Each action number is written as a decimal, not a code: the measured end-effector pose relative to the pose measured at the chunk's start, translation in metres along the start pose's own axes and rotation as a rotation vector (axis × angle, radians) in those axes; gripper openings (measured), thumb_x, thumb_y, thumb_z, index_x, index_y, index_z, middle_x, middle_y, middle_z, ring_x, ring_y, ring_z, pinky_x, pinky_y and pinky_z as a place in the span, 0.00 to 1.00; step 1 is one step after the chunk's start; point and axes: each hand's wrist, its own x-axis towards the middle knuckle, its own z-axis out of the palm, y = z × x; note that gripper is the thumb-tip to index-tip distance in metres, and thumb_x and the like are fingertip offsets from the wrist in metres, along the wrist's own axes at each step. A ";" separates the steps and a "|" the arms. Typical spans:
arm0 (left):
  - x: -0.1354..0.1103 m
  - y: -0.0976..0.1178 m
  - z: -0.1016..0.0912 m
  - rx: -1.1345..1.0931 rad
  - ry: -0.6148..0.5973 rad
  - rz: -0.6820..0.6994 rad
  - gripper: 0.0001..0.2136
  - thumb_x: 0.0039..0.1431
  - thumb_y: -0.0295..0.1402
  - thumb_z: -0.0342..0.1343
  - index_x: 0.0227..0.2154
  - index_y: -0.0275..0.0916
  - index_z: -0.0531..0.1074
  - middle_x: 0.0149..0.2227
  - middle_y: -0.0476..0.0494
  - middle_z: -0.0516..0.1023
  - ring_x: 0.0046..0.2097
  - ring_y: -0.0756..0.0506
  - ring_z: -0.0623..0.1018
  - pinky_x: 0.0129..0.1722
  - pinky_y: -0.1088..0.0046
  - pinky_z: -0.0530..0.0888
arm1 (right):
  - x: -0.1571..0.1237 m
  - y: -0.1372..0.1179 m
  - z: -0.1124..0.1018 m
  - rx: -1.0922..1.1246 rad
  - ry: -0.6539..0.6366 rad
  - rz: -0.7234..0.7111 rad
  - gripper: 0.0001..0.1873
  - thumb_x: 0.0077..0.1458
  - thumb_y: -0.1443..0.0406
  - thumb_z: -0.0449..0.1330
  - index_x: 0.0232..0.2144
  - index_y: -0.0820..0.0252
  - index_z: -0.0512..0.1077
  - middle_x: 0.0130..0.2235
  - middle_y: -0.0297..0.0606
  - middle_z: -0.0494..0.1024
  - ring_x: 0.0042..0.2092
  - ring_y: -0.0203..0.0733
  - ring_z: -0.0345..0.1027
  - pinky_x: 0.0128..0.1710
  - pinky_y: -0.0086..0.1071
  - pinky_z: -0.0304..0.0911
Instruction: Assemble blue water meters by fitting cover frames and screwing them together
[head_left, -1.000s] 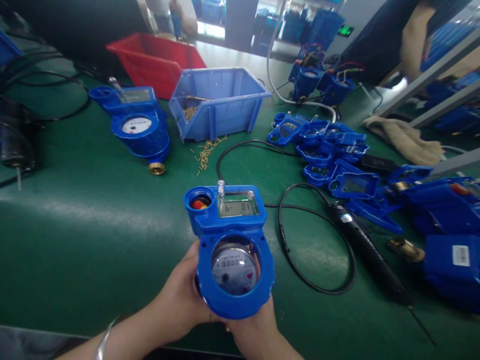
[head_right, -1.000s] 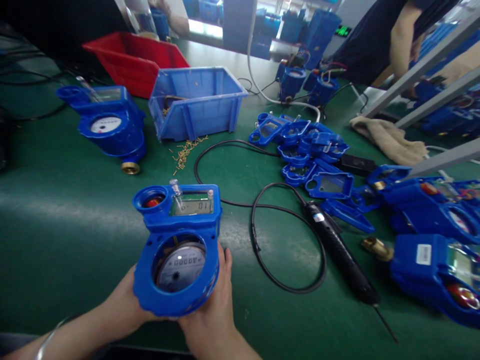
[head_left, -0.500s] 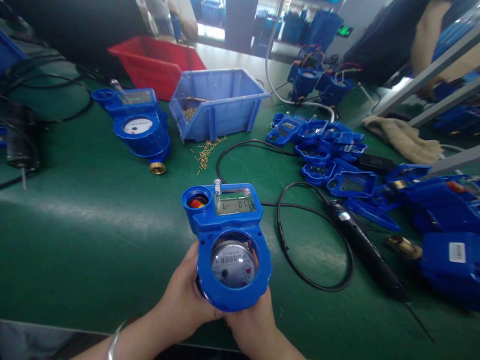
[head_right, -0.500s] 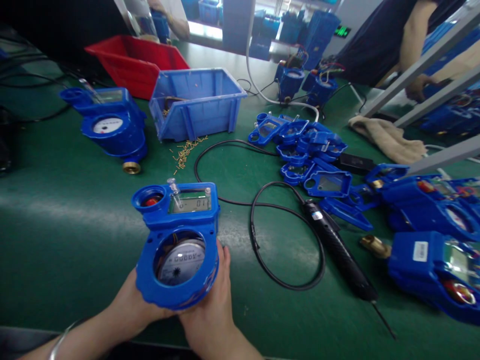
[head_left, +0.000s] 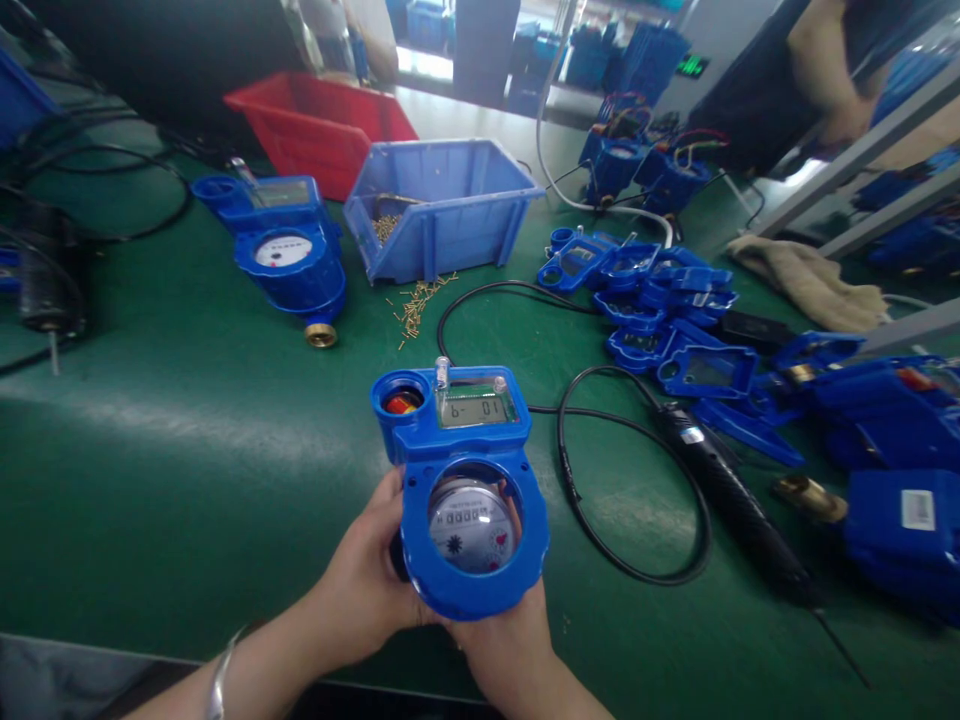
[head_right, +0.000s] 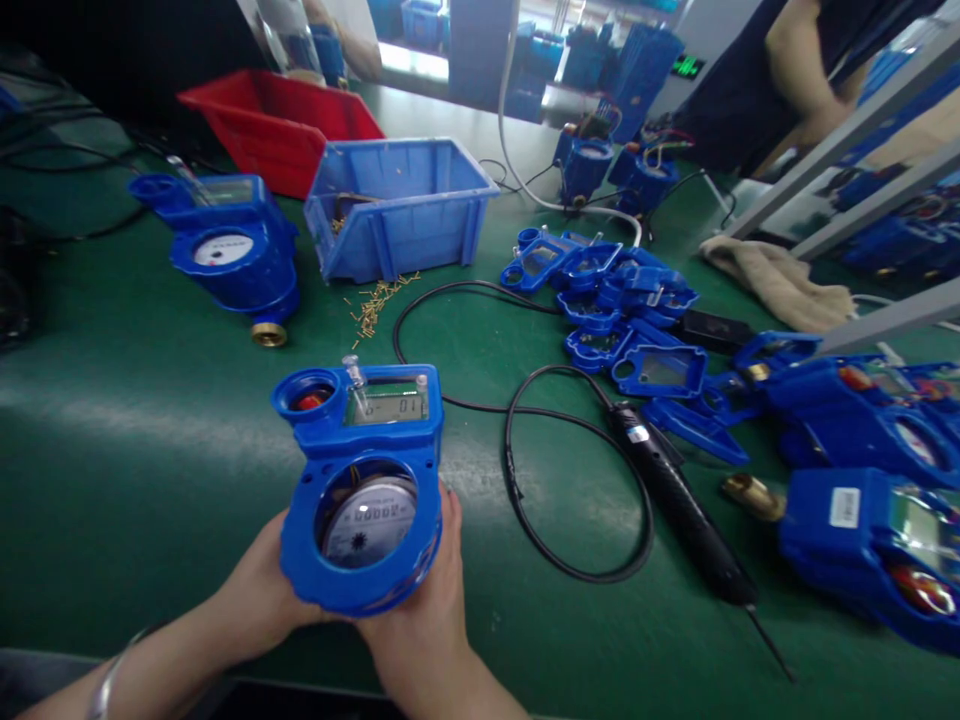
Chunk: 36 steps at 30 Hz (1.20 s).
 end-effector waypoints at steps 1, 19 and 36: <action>-0.001 -0.001 0.001 -0.002 0.010 -0.002 0.30 0.31 0.45 0.70 0.42 0.43 0.75 0.49 0.40 0.72 0.51 0.34 0.70 0.53 0.53 0.68 | 0.000 -0.002 -0.001 0.008 0.009 0.002 0.54 0.29 0.57 0.71 0.58 0.61 0.55 0.54 0.51 0.67 0.56 0.64 0.60 0.55 0.52 0.60; -0.008 -0.004 -0.007 0.046 -0.065 -0.093 0.31 0.35 0.40 0.70 0.47 0.43 0.71 0.44 0.41 0.77 0.45 0.36 0.76 0.48 0.54 0.72 | 0.013 -0.031 -0.031 0.190 -0.167 0.079 0.39 0.40 0.67 0.65 0.56 0.57 0.59 0.50 0.43 0.74 0.50 0.52 0.70 0.49 0.44 0.68; 0.001 0.004 0.000 -0.386 0.133 -0.207 0.15 0.48 0.28 0.56 0.40 0.38 0.62 0.49 0.36 0.73 0.54 0.41 0.71 0.56 0.59 0.64 | 0.066 -0.073 -0.087 -0.111 -0.268 0.166 0.58 0.38 0.45 0.64 0.63 0.64 0.46 0.63 0.50 0.55 0.63 0.59 0.50 0.61 0.52 0.47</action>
